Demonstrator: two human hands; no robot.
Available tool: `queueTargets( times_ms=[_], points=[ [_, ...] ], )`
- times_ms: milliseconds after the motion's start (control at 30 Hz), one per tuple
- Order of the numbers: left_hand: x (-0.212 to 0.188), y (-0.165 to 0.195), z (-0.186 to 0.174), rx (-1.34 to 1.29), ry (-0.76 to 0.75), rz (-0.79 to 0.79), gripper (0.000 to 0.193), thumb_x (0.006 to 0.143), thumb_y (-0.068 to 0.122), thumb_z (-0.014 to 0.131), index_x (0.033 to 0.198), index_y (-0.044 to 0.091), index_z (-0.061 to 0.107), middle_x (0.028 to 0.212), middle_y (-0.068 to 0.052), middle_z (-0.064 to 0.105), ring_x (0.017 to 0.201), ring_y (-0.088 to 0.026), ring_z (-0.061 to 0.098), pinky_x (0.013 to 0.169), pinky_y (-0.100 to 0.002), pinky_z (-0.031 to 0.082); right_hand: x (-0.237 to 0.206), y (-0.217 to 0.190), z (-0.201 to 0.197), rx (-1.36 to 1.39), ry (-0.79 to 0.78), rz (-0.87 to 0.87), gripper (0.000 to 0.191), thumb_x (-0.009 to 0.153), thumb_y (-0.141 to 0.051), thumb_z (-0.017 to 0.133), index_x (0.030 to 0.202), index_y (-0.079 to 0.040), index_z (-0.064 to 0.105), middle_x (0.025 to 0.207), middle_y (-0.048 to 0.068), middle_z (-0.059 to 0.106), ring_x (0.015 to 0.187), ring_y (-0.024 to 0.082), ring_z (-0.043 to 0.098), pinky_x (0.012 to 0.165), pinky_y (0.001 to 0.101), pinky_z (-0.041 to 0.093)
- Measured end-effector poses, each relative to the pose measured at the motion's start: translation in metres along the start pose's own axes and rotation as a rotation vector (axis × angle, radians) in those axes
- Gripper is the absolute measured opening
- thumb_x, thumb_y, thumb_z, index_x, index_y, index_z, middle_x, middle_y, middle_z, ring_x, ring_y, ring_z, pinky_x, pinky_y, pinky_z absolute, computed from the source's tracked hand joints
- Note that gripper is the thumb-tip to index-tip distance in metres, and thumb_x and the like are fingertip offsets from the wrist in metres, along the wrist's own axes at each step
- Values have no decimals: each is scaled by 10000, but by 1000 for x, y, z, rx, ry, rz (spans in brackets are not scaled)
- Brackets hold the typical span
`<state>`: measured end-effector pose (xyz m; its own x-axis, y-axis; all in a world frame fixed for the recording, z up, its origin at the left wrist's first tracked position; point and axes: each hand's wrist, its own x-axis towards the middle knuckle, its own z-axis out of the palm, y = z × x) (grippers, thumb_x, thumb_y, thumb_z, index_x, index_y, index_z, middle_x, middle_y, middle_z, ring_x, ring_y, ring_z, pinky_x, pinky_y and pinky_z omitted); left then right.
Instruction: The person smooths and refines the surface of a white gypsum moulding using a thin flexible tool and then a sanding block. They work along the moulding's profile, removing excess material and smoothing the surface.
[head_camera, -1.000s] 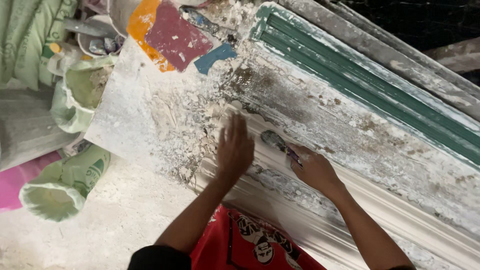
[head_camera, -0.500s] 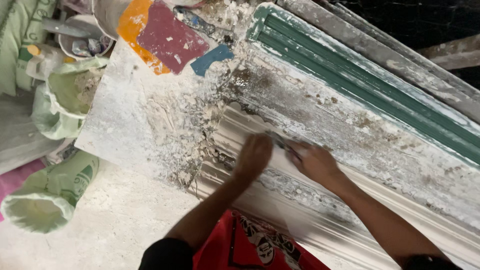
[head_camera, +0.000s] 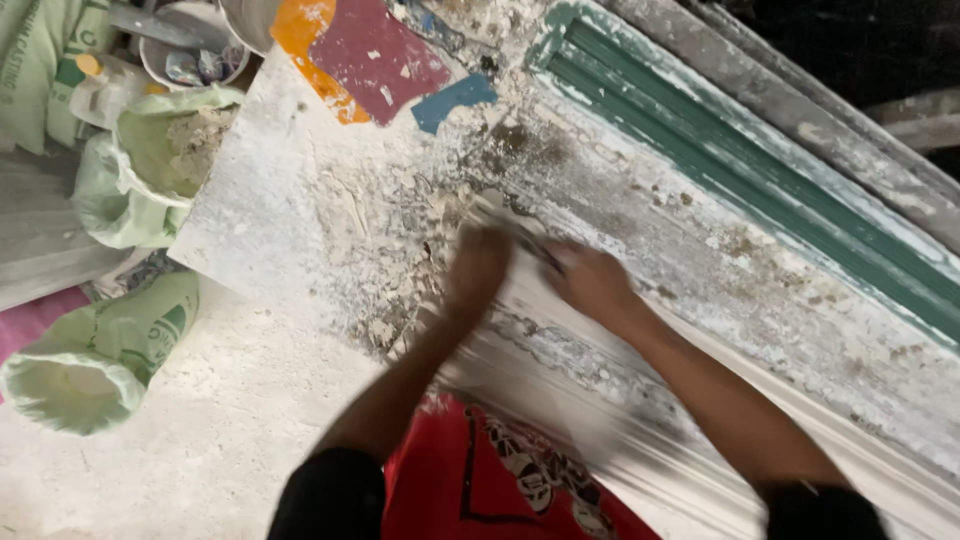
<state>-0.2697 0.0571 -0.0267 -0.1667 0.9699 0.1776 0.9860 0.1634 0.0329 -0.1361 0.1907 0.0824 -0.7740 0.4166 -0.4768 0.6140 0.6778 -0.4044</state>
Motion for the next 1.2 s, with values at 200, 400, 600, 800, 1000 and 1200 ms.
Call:
queueTargets(
  times_ms=[200,400,600,800,1000,1200],
  points=[
    [-4,-29,-10,-162,-109,-113,479,969,-6,730,1401,29,525,1388,-150,601,1270,-249,564,1174,-368,434,22,-9,11,74,-61,115,468,1020,-397,523,1473,-281,546,999,142,754,627,252,658,596,412,586],
    [-39,105,-30,-982,-53,-354,619,1124,340,446,1477,-152,318,1333,-386,528,1167,-461,583,931,-469,545,-93,15,36,611,101,315,473,1015,-271,548,1381,-17,391,907,192,671,627,259,669,548,418,622],
    [-62,89,-24,-1132,63,-19,425,1171,221,362,1479,-68,320,1192,-274,598,878,-277,687,642,-315,642,-163,-4,149,270,723,-122,444,913,-58,606,1339,29,513,1141,239,645,855,321,697,667,352,609],
    [-14,-14,-67,-544,-501,61,380,1031,216,495,1365,35,469,1013,-152,657,698,-257,695,495,-357,570,-236,57,213,597,847,404,158,989,-17,589,1100,-24,701,979,135,769,647,125,723,484,279,572],
    [62,-54,-78,-97,-387,713,393,926,155,594,1317,147,558,1072,-89,706,871,-270,731,589,-402,593,-263,81,223,54,1068,784,247,1087,-182,514,1057,-33,708,1099,148,687,1135,318,619,1042,529,510],
    [112,-123,-89,107,-456,1002,534,942,89,553,1445,258,496,1207,-114,684,817,-253,748,514,-336,597,-243,70,203,-28,984,896,509,1145,-345,433,1533,-45,566,1594,260,474,1485,521,399,1242,598,300]
  ],
)
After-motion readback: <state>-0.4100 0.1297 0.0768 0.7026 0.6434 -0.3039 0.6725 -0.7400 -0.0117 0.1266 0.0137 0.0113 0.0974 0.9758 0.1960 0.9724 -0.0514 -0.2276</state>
